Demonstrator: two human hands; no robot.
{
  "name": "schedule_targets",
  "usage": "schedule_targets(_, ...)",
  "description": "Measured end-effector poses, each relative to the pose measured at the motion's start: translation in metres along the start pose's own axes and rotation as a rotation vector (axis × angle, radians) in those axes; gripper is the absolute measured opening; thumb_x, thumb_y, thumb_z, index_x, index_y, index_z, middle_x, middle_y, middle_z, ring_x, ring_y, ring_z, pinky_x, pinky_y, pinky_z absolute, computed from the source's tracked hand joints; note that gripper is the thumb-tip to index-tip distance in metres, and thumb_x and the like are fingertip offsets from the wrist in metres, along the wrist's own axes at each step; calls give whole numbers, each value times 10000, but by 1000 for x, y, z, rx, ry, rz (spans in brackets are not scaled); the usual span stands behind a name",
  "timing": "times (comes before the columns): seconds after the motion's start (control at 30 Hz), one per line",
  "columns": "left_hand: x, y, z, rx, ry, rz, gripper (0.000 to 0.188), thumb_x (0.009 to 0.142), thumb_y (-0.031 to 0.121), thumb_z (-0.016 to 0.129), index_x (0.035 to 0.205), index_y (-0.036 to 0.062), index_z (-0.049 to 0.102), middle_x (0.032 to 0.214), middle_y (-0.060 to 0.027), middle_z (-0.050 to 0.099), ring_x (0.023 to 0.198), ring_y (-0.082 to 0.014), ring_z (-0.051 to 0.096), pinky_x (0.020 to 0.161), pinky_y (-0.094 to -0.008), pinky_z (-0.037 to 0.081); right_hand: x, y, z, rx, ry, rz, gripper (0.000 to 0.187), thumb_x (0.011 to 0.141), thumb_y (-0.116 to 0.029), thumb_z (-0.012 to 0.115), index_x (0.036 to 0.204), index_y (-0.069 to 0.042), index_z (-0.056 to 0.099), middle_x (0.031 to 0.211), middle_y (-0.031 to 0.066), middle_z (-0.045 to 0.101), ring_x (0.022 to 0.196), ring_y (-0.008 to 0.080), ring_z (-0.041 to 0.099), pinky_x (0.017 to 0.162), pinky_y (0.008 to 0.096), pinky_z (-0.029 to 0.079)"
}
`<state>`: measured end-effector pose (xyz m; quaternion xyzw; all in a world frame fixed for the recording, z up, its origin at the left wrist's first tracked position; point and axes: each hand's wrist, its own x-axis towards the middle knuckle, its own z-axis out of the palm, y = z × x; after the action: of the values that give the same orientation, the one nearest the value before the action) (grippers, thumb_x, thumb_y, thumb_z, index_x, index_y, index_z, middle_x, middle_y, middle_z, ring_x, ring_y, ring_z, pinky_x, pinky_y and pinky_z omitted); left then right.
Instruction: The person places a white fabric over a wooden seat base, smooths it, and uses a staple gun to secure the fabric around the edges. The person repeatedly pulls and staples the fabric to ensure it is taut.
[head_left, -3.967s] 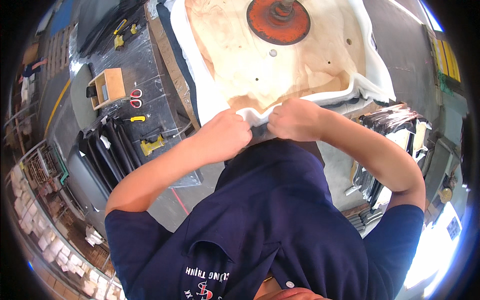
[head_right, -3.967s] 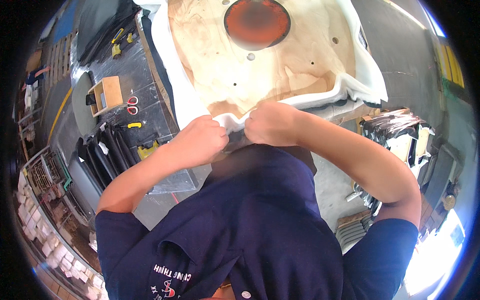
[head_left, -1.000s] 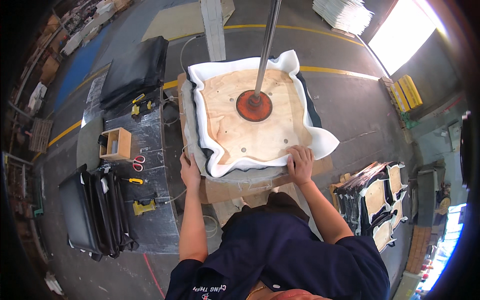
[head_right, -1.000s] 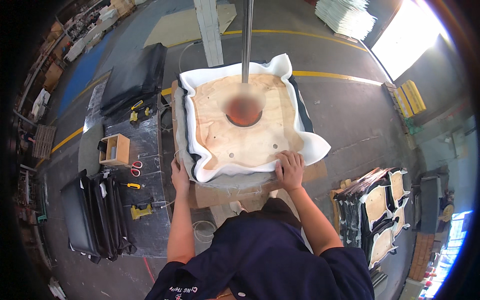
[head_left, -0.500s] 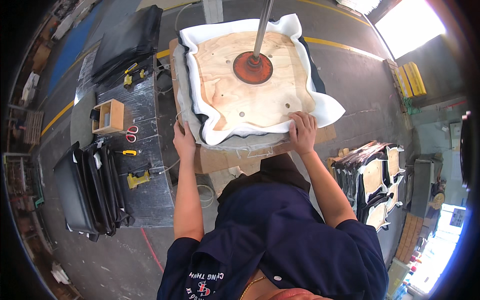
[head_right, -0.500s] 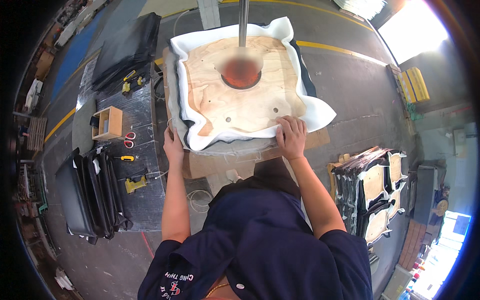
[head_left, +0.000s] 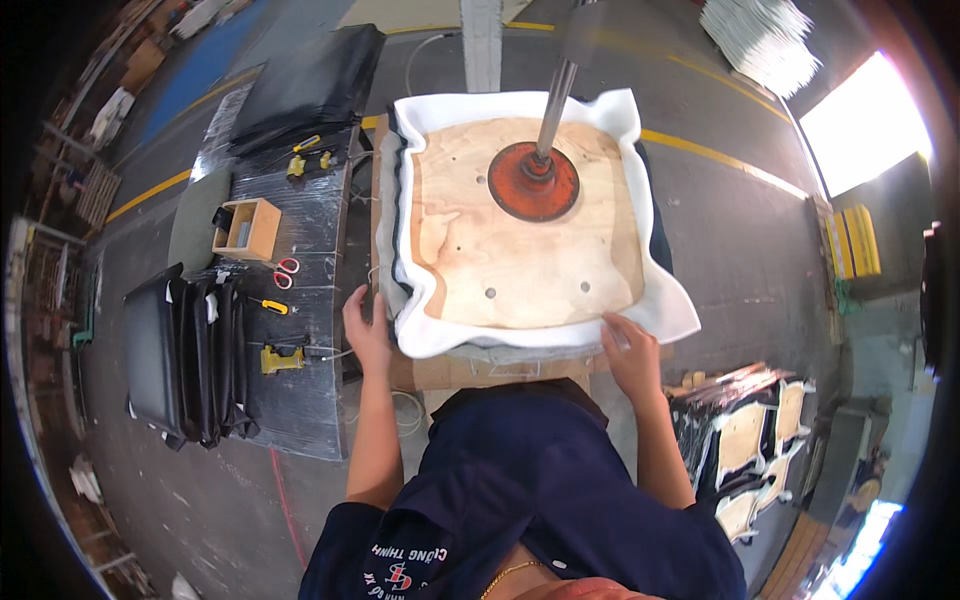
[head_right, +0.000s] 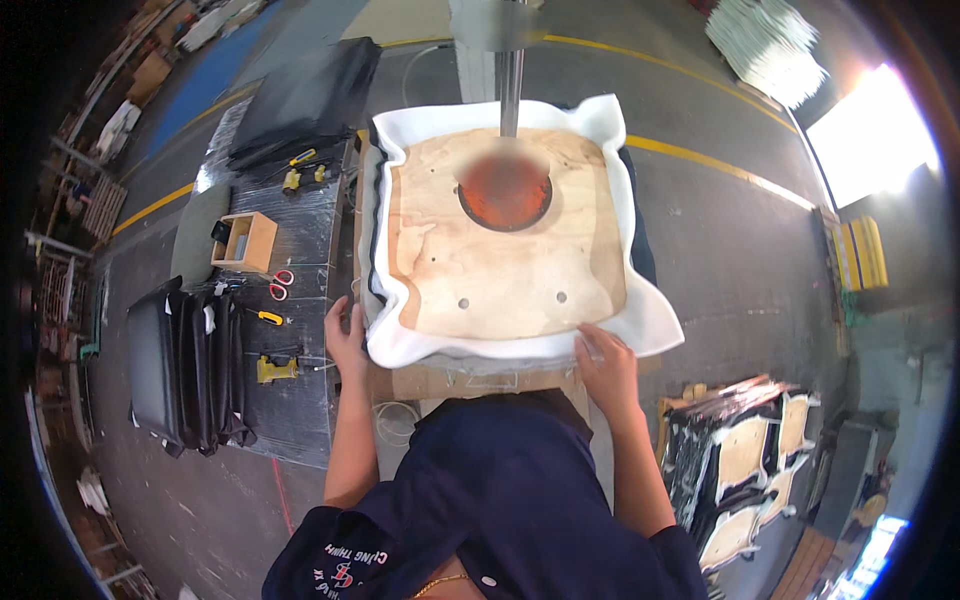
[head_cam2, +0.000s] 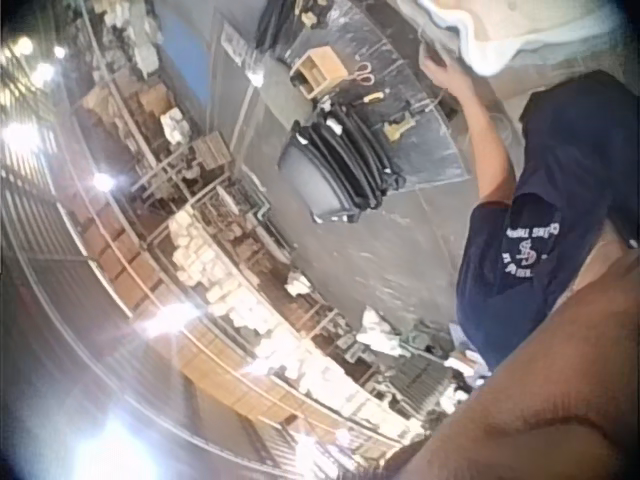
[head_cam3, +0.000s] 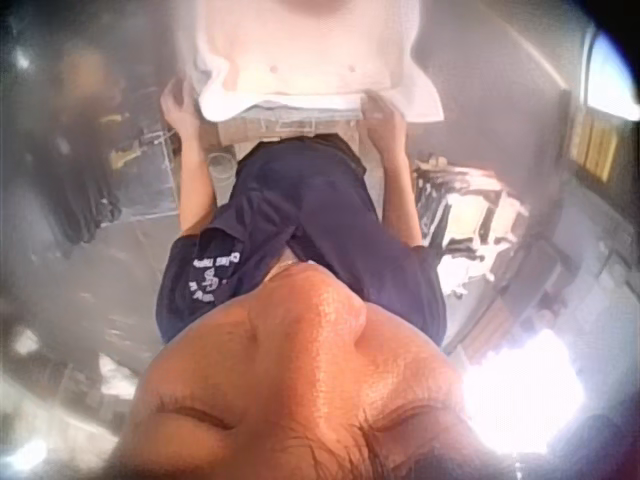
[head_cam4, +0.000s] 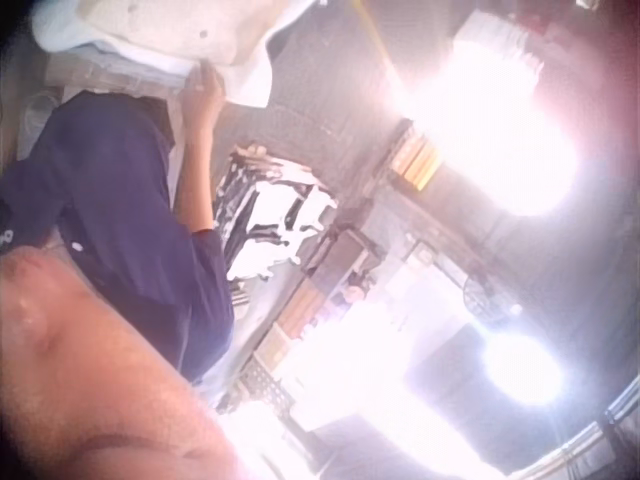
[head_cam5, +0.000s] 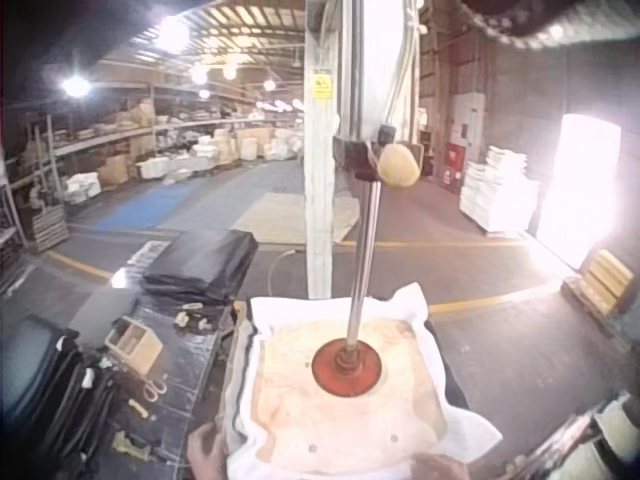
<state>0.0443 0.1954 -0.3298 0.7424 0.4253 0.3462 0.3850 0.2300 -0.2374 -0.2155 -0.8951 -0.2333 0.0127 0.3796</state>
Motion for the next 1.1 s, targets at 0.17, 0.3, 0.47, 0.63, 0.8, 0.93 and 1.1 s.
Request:
schedule_targets(0.17,-20,52,-41,-103,-363,-111,251,1032,84,822,1266,1,785,1076,-48,775,926,-126,712,858,-293,568,26,57,-74,417,392,286,205,1125,-147,755,1248,4,820,957,17,794,809,62,697,703,249,533)
schedule_targets(0.3,-10,79,-40,-59,-412,-104,216,992,28,818,1204,-3,797,984,-58,784,869,-117,722,818,-299,574,46,143,-103,182,438,365,235,1135,-178,757,1239,27,808,931,1,767,782,60,649,689,250,531)
schedule_targets(0.47,8,118,-29,199,-500,-164,259,975,194,869,1100,-26,814,888,-124,822,828,-169,770,798,-348,595,66,176,-92,479,130,431,278,1105,-222,807,1230,27,797,994,15,791,886,81,705,793,277,581)
schedule_targets(0.63,22,120,-32,459,-499,-114,453,955,402,845,1006,-47,822,915,-254,820,865,-410,824,815,-465,620,93,157,-79,461,-28,383,299,1109,-264,816,1194,19,768,995,16,783,941,83,710,819,286,584)
schedule_targets(0.8,34,143,-8,631,-495,-108,515,960,481,819,938,-34,819,878,-250,793,863,-483,775,791,-496,601,113,151,-57,248,201,458,285,1104,-259,822,1198,-8,725,961,11,751,888,78,689,784,278,568)
schedule_targets(0.93,38,112,-15,433,-586,-106,460,1048,397,773,896,-36,807,825,-192,806,745,-378,765,727,-457,582,123,127,-45,499,29,487,283,1119,-242,755,1226,18,721,994,22,730,870,93,651,749,297,563)
schedule_targets(1.1,14,64,-15,-542,-507,-511,321,1171,235,671,1054,-25,820,931,-43,823,778,-116,744,683,-294,568,111,153,-38,574,-42,400,321,1126,-233,698,1242,61,758,1018,-7,745,903,75,650,762,303,570)
